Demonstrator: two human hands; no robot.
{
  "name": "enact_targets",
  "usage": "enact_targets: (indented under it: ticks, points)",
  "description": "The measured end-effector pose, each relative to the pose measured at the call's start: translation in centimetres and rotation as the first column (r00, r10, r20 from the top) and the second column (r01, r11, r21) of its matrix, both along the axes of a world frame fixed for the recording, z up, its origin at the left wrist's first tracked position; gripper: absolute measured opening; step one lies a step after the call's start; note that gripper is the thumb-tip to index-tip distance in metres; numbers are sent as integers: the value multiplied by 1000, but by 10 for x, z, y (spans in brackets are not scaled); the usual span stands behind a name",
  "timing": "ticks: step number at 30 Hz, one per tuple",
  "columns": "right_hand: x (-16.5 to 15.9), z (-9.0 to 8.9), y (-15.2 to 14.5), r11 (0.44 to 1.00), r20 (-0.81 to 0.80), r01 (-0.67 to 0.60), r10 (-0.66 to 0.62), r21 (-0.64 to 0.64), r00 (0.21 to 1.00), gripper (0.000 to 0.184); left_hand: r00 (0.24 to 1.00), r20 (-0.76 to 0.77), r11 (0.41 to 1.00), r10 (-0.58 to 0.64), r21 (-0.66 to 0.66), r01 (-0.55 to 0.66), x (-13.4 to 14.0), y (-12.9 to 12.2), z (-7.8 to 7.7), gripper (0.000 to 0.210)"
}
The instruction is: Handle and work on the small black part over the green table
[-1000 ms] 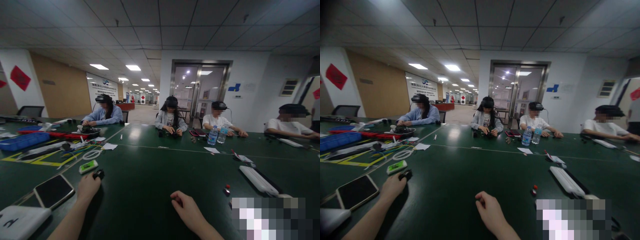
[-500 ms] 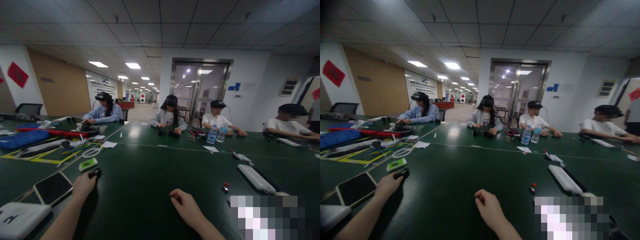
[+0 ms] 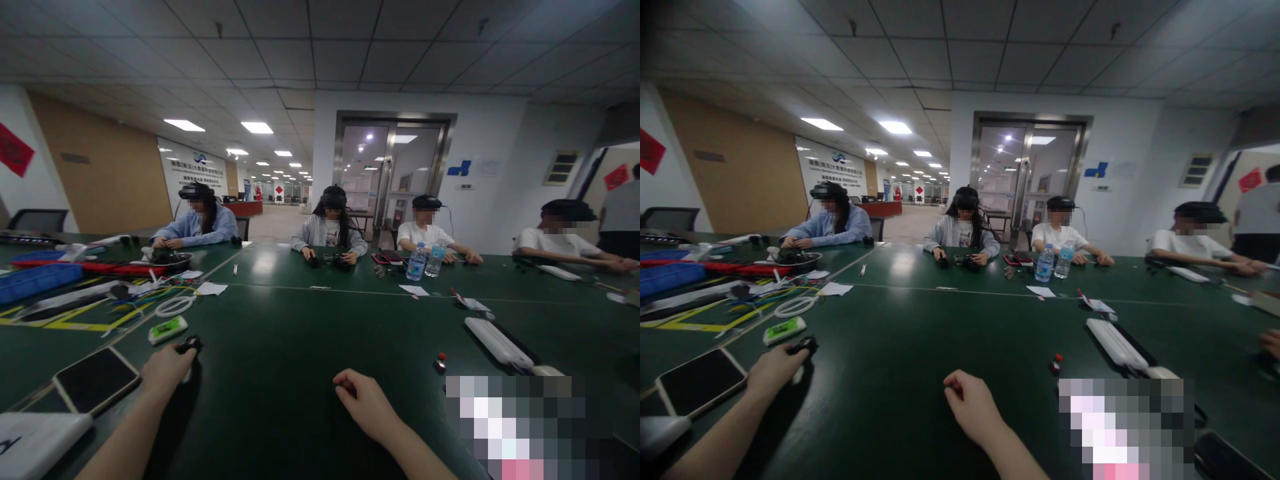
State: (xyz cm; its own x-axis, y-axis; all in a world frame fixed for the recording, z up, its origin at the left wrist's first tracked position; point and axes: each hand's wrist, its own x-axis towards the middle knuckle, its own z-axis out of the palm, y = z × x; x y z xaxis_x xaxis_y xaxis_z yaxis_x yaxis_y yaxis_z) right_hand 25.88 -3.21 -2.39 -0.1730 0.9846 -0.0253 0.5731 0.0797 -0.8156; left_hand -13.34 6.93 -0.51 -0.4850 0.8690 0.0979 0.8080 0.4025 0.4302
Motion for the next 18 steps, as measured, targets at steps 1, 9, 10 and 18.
enact_targets:
  ticks: [1, 9, 10, 18]
  points:
    - [0, 0, 0, 1000, 0, 6, -6, 1, 1000, 22, 998, 7, 997, -55, -53, 55, 13, -1, 2, 36]
    - [1, 4, -6, 999, -4, 25, -25, 45, 1000, 23, 808, 100, 805, -581, -76, 588, 150, -40, -7, 37]
    - [-1, 7, -7, 997, -1, 25, -25, 67, 1000, 23, 750, 124, 748, -650, -69, 660, 162, -49, -8, 37]
    - [-15, 26, -21, 974, 100, -188, 176, 124, 979, 32, 291, 228, 316, -929, 80, 946, 175, -90, 3, 38]
